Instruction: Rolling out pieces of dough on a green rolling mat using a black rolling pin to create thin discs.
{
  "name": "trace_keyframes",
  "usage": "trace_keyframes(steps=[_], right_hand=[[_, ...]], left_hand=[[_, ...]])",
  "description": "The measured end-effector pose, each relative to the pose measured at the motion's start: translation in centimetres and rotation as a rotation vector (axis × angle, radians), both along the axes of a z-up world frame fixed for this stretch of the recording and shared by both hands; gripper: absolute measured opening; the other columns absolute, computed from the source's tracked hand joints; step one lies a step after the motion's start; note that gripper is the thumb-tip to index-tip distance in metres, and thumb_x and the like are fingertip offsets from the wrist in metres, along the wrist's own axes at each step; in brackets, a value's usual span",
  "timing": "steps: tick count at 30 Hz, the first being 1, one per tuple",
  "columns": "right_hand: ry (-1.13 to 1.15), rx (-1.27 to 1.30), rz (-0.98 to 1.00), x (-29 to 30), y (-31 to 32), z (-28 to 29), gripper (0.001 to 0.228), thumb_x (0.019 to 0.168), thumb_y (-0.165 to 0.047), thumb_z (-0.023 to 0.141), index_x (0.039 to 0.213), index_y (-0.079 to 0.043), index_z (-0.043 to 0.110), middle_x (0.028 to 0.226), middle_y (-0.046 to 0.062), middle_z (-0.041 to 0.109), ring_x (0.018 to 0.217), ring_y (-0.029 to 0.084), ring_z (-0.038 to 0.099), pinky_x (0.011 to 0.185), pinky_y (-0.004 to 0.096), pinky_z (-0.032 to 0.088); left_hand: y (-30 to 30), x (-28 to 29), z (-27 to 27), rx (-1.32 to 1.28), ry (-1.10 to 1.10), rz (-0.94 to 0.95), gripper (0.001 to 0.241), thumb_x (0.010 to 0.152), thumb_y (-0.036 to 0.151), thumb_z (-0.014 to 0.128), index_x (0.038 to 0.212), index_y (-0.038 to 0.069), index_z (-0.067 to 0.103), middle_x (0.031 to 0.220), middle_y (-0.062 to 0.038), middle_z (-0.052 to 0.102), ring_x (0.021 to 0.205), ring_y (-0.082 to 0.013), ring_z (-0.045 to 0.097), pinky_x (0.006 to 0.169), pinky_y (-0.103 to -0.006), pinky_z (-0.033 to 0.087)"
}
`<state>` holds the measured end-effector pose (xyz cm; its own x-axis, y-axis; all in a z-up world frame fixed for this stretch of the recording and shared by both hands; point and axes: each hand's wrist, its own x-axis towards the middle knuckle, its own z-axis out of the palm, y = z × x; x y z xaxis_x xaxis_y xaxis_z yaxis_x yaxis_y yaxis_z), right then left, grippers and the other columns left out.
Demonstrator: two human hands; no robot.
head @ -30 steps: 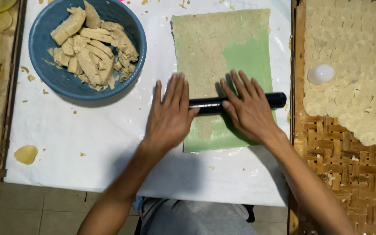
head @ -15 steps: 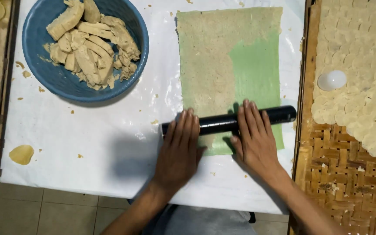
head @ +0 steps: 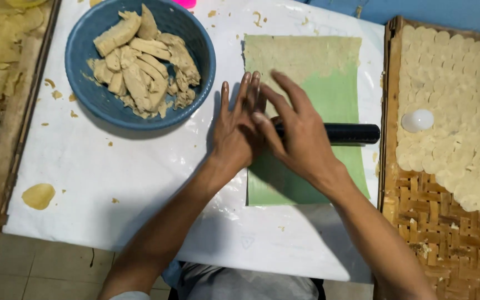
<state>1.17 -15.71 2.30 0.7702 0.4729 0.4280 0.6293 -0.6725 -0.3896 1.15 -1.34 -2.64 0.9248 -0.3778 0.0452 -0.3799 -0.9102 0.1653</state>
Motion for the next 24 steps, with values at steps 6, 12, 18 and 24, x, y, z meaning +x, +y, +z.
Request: trace_keyframes(steps=[6,12,18,24], right_hand=[[0.002,-0.194,0.076,7.7,10.2,-0.8,0.041,0.095,-0.010,0.067,0.136,-0.013,0.065,0.110,0.008,0.071,0.100,0.029,0.076,0.084,0.039,0.061],[-0.034,-0.557,0.008,13.0,16.7,-7.3,0.011,0.077,-0.012,0.069,0.082,-0.005,0.076,0.069,0.014,0.071,0.064,0.039,0.074,0.048,0.050,0.058],[0.003,-0.390,0.059,12.7,16.6,-5.8,0.011,0.084,-0.006,0.066,0.082,0.001,0.075,0.077,0.021,0.070,0.069,0.043,0.074,0.054,0.050,0.059],[0.364,-0.096,0.089,10.8,16.7,-2.9,0.023,0.086,-0.004,0.064,0.104,0.011,0.068,0.083,0.028,0.070,0.079,0.052,0.072,0.069,0.057,0.060]], left_hand=[[0.8,1.0,1.0,-0.007,-0.043,0.017,0.075,0.100,0.040,0.051,0.160,0.002,0.030,0.170,-0.023,0.014,0.159,-0.0353,0.002,0.125,-0.0627,0.000],[0.8,0.6,1.9,-0.013,-0.102,0.052,0.075,0.100,0.040,0.053,0.160,0.001,0.029,0.169,-0.023,0.016,0.158,-0.0357,0.004,0.126,-0.0623,0.001],[1.1,0.5,1.6,-0.073,-0.123,0.043,0.075,0.100,0.040,0.054,0.160,0.001,0.029,0.168,-0.024,0.018,0.158,-0.0360,0.007,0.126,-0.0619,0.002],[1.1,0.5,1.7,-0.114,-0.153,0.029,0.076,0.100,0.040,0.055,0.159,0.001,0.029,0.167,-0.024,0.020,0.157,-0.0363,0.009,0.126,-0.0615,0.003]])
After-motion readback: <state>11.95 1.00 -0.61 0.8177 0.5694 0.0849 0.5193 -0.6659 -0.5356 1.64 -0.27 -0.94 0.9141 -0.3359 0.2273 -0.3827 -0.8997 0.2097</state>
